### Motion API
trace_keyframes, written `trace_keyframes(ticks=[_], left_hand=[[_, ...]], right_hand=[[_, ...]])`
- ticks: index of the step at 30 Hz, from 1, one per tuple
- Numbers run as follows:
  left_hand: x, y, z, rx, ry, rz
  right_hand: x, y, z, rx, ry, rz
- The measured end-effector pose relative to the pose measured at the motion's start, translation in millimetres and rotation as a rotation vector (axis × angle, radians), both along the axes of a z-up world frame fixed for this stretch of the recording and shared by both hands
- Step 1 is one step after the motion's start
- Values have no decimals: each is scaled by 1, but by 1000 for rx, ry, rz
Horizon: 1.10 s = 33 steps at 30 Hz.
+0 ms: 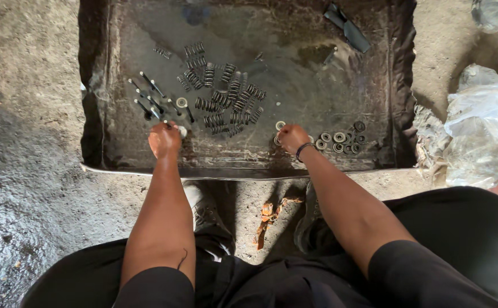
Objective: The person sits on the floor and cleans small metal parts, including springs, washers, and valve stems, using a white cloth. They wipe each item individually over a metal tray filled with liquid, handling the parts one by one.
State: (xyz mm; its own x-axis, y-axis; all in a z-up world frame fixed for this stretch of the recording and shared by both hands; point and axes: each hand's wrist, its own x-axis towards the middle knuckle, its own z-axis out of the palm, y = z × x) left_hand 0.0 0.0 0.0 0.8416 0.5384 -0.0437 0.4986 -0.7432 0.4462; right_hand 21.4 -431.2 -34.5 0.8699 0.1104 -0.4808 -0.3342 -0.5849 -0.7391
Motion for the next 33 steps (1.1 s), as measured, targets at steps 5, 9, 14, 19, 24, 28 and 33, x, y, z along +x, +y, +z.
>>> trace_keyframes(ticks=[5,9,14,19,24,28,33], left_hand=[[7,-2,-10,32,16,9],[11,-5,-13,-26,62,60],[14,-5,-21,-13,28,73],[20,-7,-13,-7,93,88],[27,-7,-15,43,119,130],[20,-10,-28,48,-18,235],[4,-38,-48,-169,164,632]], right_hand=[[5,6,-10,191,86,-95],[19,5,-46,666,308,-332],[23,6,-48,311,147,-206],[32,-3,-54,339,142,-310],[41,-32,-52,169,53,-422],[49,-64,-58,62,-34,-501],[43,-62,-61,-327,-258,-285]])
